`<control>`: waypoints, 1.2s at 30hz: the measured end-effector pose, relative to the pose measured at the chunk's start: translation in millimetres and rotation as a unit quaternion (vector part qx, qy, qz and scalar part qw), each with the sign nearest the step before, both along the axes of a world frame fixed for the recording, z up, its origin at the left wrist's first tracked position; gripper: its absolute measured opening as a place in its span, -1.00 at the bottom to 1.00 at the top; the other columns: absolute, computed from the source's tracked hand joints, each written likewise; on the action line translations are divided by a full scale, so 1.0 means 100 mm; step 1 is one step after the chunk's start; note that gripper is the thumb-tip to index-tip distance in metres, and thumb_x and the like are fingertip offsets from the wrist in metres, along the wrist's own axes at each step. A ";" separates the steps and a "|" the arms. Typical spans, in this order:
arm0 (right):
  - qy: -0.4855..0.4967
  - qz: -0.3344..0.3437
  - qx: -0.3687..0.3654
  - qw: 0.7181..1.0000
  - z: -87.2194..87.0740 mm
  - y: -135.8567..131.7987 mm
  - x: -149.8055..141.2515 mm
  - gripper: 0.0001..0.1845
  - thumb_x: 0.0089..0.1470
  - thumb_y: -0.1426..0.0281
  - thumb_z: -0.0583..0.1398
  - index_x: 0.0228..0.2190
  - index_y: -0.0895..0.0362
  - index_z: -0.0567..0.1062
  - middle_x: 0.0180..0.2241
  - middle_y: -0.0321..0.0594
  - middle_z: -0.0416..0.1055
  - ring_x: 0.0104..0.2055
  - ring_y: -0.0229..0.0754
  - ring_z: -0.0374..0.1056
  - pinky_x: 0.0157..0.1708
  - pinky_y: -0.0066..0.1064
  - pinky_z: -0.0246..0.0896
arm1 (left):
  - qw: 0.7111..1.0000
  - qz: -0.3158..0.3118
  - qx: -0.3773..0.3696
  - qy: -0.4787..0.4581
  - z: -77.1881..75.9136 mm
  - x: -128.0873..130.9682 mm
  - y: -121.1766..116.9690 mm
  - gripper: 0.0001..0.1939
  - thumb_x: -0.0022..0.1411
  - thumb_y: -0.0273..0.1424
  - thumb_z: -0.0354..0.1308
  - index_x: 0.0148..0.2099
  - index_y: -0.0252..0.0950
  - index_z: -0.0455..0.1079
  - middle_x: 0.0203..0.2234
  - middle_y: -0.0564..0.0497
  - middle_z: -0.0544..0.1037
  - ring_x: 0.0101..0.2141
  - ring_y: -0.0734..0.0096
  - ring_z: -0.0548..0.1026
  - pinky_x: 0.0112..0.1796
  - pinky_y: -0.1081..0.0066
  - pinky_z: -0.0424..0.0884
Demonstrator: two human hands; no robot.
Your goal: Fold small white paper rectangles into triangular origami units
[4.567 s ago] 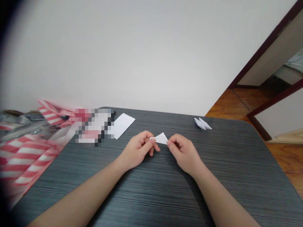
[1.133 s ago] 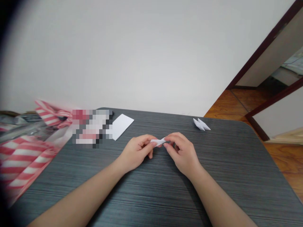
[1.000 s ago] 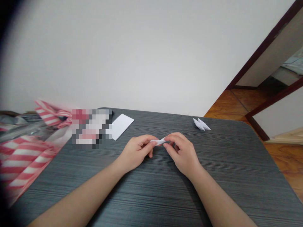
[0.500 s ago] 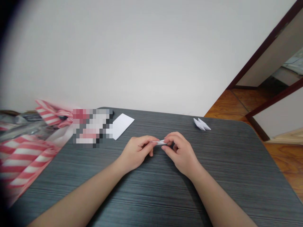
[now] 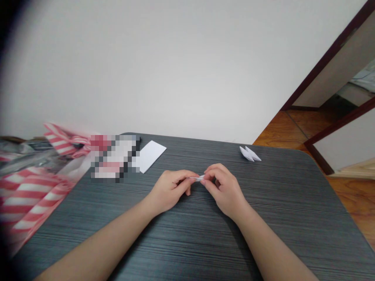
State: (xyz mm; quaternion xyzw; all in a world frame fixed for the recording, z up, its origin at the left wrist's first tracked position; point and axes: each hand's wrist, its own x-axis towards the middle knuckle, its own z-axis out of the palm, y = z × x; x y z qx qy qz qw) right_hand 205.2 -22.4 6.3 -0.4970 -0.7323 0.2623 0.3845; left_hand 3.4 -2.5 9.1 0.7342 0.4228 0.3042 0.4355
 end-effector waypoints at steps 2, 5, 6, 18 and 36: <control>-0.001 0.003 0.004 1.000 0.01 0.00 0.00 -0.91 0.18 0.39 0.23 -0.39 0.08 0.50 -0.23 -0.18 0.46 -0.43 -0.25 0.32 -0.47 -0.41 0.22 | 1.000 -0.004 -0.003 0.000 0.00 0.00 0.00 -0.73 0.38 -0.32 0.04 -0.10 -0.23 0.57 -0.63 0.12 0.51 -0.59 0.52 0.43 -0.45 0.54 0.32; -0.007 0.003 0.017 1.000 0.03 0.00 0.00 -0.88 0.20 0.39 0.21 -0.39 0.07 0.52 -0.25 -0.18 0.46 -0.35 -0.20 0.38 -0.39 -0.38 0.27 | 1.000 -0.005 -0.005 0.000 0.00 0.00 0.00 -0.73 0.38 -0.31 0.05 -0.09 -0.24 0.57 -0.63 0.12 0.52 -0.58 0.52 0.42 -0.45 0.54 0.32; -0.008 0.003 0.022 1.000 0.03 0.00 0.00 -0.87 0.21 0.40 0.20 -0.38 0.07 0.52 -0.26 -0.18 0.46 -0.32 -0.18 0.39 -0.36 -0.36 0.29 | 1.000 -0.005 -0.005 0.000 0.00 0.00 0.00 -0.73 0.38 -0.31 0.05 -0.09 -0.23 0.57 -0.63 0.12 0.52 -0.59 0.52 0.42 -0.45 0.54 0.32; -0.005 0.019 0.019 1.000 0.03 -0.01 0.01 -0.88 0.21 0.45 0.19 -0.35 0.07 0.53 -0.21 -0.17 0.44 -0.25 -0.16 0.39 -0.28 -0.32 0.30 | 1.000 -0.010 -0.008 -0.001 0.01 0.00 -0.01 -0.73 0.38 -0.30 0.05 -0.11 -0.23 0.56 -0.64 0.14 0.50 -0.59 0.54 0.40 -0.46 0.56 0.29; -0.002 -0.015 0.030 0.999 0.03 0.00 0.03 -0.86 0.19 0.50 0.21 -0.37 0.08 0.56 -0.23 -0.20 0.42 -0.21 -0.17 0.37 -0.22 -0.34 0.25 | 0.999 0.007 -0.039 -0.019 0.00 0.00 -0.01 -0.74 0.38 -0.29 0.06 -0.10 -0.22 0.56 -0.65 0.14 0.49 -0.60 0.55 0.38 -0.50 0.56 0.24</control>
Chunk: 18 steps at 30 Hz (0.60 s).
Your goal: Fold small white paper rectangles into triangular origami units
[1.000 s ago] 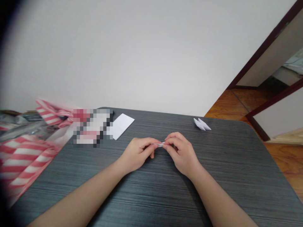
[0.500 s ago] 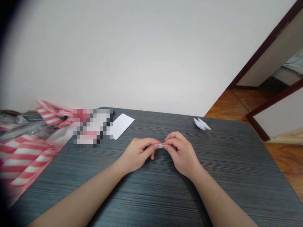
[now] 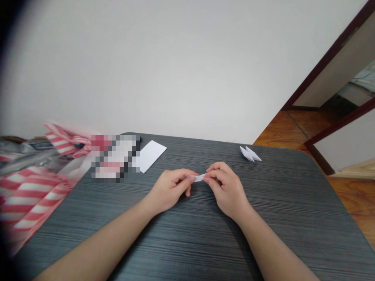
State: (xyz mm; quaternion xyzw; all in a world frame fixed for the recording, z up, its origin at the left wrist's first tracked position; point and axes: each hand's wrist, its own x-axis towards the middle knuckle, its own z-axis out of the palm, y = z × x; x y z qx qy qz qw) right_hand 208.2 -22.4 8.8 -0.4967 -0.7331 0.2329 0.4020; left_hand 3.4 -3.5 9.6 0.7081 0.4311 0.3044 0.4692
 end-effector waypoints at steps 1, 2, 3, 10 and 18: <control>0.000 0.002 0.002 1.000 0.00 0.00 0.00 -0.86 0.19 0.51 0.20 -0.37 0.08 0.56 -0.24 -0.20 0.42 -0.20 -0.16 0.37 -0.21 -0.34 0.24 | 1.000 -0.001 0.000 0.001 0.00 0.00 0.00 -0.74 0.38 -0.29 0.06 -0.10 -0.22 0.56 -0.65 0.14 0.49 -0.60 0.55 0.38 -0.50 0.56 0.24; 0.001 0.003 0.001 1.000 0.00 0.00 0.00 -0.86 0.19 0.51 0.20 -0.37 0.09 0.56 -0.24 -0.20 0.41 -0.21 -0.17 0.37 -0.23 -0.35 0.24 | 1.000 -0.001 -0.001 0.003 0.00 0.00 0.00 -0.74 0.38 -0.29 0.05 -0.10 -0.22 0.56 -0.65 0.14 0.49 -0.60 0.55 0.38 -0.50 0.56 0.24; 0.003 0.002 -0.003 1.000 0.00 0.00 0.00 -0.86 0.19 0.50 0.20 -0.37 0.09 0.56 -0.23 -0.20 0.41 -0.24 -0.19 0.36 -0.27 -0.36 0.24 | 1.000 -0.002 -0.001 0.004 0.00 0.00 0.00 -0.74 0.38 -0.29 0.05 -0.09 -0.21 0.56 -0.64 0.14 0.49 -0.59 0.55 0.39 -0.50 0.56 0.24; 0.018 -0.011 -0.018 1.000 -0.04 -0.02 0.00 -0.92 0.17 0.47 0.22 -0.36 0.11 0.53 -0.16 -0.19 0.38 -0.44 -0.31 0.27 -0.42 -0.40 0.20 | 1.000 0.001 -0.002 0.002 -0.02 0.00 0.00 -0.74 0.39 -0.28 0.04 -0.09 -0.21 0.55 -0.64 0.14 0.49 -0.57 0.53 0.42 -0.46 0.55 0.28; 0.003 -0.011 0.004 1.000 -0.01 -0.01 -0.01 -0.87 0.18 0.50 0.21 -0.39 0.10 0.53 -0.23 -0.21 0.40 -0.27 -0.20 0.35 -0.29 -0.37 0.22 | 1.000 0.001 0.001 -0.001 -0.02 -0.01 0.00 -0.74 0.38 -0.28 0.05 -0.09 -0.21 0.55 -0.64 0.15 0.49 -0.58 0.54 0.41 -0.47 0.55 0.28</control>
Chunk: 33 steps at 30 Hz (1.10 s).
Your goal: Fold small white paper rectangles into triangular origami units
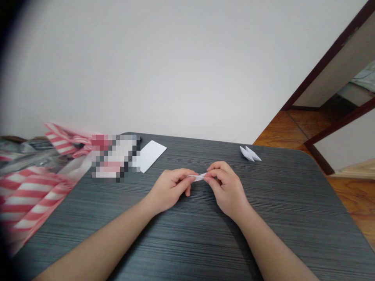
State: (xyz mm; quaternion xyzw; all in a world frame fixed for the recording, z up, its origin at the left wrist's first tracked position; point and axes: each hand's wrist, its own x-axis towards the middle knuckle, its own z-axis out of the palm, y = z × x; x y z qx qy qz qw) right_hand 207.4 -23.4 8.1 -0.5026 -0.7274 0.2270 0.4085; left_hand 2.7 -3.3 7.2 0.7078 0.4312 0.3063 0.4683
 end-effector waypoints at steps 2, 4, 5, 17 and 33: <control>0.009 -0.005 -0.008 1.000 -0.02 0.00 0.01 -0.90 0.18 0.47 0.21 -0.38 0.10 0.53 -0.20 -0.21 0.39 -0.36 -0.25 0.32 -0.37 -0.38 0.21 | 1.000 0.001 -0.001 -0.002 0.00 0.00 0.00 -0.74 0.39 -0.28 0.04 -0.08 -0.21 0.54 -0.64 0.14 0.49 -0.57 0.53 0.42 -0.47 0.55 0.28; 0.016 -0.008 -0.016 1.000 -0.02 0.00 0.01 -0.92 0.18 0.45 0.22 -0.37 0.10 0.52 -0.18 -0.21 0.38 -0.43 -0.29 0.27 -0.42 -0.39 0.19 | 1.000 0.003 -0.002 -0.006 0.00 0.00 0.00 -0.73 0.39 -0.28 0.04 -0.08 -0.22 0.54 -0.64 0.14 0.49 -0.57 0.52 0.43 -0.47 0.54 0.29; 0.015 -0.008 -0.017 1.000 -0.02 0.00 0.02 -0.92 0.18 0.45 0.22 -0.37 0.10 0.51 -0.18 -0.21 0.37 -0.44 -0.30 0.26 -0.43 -0.39 0.19 | 1.000 0.004 -0.003 -0.008 0.00 0.00 0.00 -0.74 0.39 -0.28 0.04 -0.08 -0.23 0.53 -0.64 0.14 0.49 -0.57 0.52 0.43 -0.48 0.54 0.29; 0.090 -0.026 -0.144 0.985 -0.14 0.01 0.04 -0.81 0.25 0.35 0.13 -0.13 0.09 0.48 -0.34 -0.24 0.49 -0.37 -0.20 0.39 -0.30 -0.35 0.31 | 0.999 0.019 -0.020 -0.026 -0.02 0.00 0.00 -0.73 0.38 -0.26 0.04 -0.06 -0.25 0.50 -0.64 0.13 0.49 -0.57 0.50 0.42 -0.48 0.52 0.29; 0.030 0.027 -0.130 0.991 -0.05 0.00 0.00 -0.87 0.20 0.37 0.20 -0.30 0.08 0.58 -0.42 -0.27 0.51 -0.38 -0.18 0.41 -0.33 -0.37 0.25 | 0.999 -0.003 -0.032 -0.019 -0.01 0.01 0.00 -0.71 0.37 -0.26 0.03 -0.09 -0.29 0.51 -0.62 0.10 0.49 -0.58 0.50 0.38 -0.50 0.53 0.22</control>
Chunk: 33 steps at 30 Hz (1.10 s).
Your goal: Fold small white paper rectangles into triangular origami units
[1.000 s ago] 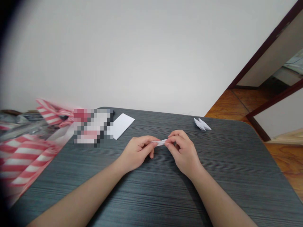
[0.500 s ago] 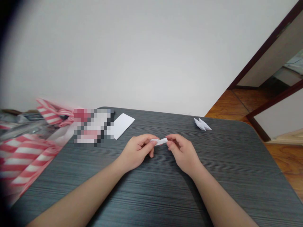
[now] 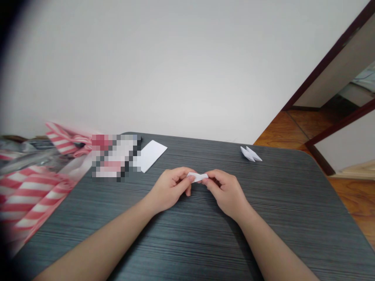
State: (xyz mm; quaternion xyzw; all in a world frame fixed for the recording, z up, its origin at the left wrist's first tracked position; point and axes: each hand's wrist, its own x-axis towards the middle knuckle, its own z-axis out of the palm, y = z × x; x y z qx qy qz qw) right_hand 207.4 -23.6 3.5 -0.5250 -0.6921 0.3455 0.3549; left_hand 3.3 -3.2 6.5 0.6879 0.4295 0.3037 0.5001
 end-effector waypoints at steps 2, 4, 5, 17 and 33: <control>0.003 0.006 0.028 1.000 0.01 0.01 0.00 -0.87 0.20 0.40 0.20 -0.30 0.07 0.59 -0.39 -0.25 0.51 -0.35 -0.18 0.41 -0.32 -0.37 0.26 | 1.000 0.003 0.000 -0.001 0.00 0.00 0.00 -0.71 0.37 -0.26 0.03 -0.11 -0.29 0.51 -0.63 0.10 0.49 -0.58 0.51 0.37 -0.51 0.53 0.22; 0.011 0.014 0.056 0.998 0.02 0.01 0.00 -0.86 0.20 0.42 0.20 -0.29 0.06 0.60 -0.34 -0.23 0.53 -0.30 -0.17 0.43 -0.28 -0.37 0.27 | 1.000 0.003 -0.006 -0.004 0.00 0.00 0.00 -0.72 0.37 -0.26 0.03 -0.12 -0.29 0.50 -0.63 0.10 0.48 -0.58 0.51 0.37 -0.51 0.53 0.22; 0.015 0.015 0.067 0.997 0.02 0.01 0.00 -0.86 0.20 0.42 0.20 -0.29 0.06 0.61 -0.31 -0.22 0.53 -0.28 -0.17 0.43 -0.27 -0.36 0.28 | 1.000 0.001 -0.011 -0.007 0.00 0.00 0.00 -0.73 0.37 -0.27 0.03 -0.13 -0.30 0.50 -0.63 0.10 0.48 -0.58 0.50 0.38 -0.51 0.53 0.22; 0.040 0.020 0.126 0.991 -0.02 -0.01 0.04 -0.85 0.20 0.42 0.21 -0.23 0.04 0.61 -0.27 -0.17 0.54 -0.25 -0.14 0.46 -0.25 -0.29 0.36 | 0.997 -0.009 -0.062 -0.055 0.03 0.02 0.01 -0.73 0.35 -0.27 0.06 -0.22 -0.34 0.49 -0.63 0.07 0.51 -0.58 0.48 0.44 -0.48 0.51 0.28; 0.217 -0.007 -0.143 0.966 -0.09 0.00 0.03 -0.81 0.18 0.25 0.23 -0.28 0.12 0.51 -0.53 -0.33 0.40 -0.60 -0.33 0.16 -0.59 -0.47 0.04 | 1.000 -0.015 -0.006 0.006 0.01 0.00 0.00 -0.68 0.38 -0.24 0.01 -0.16 -0.30 0.53 -0.62 0.08 0.50 -0.59 0.52 0.34 -0.52 0.53 0.20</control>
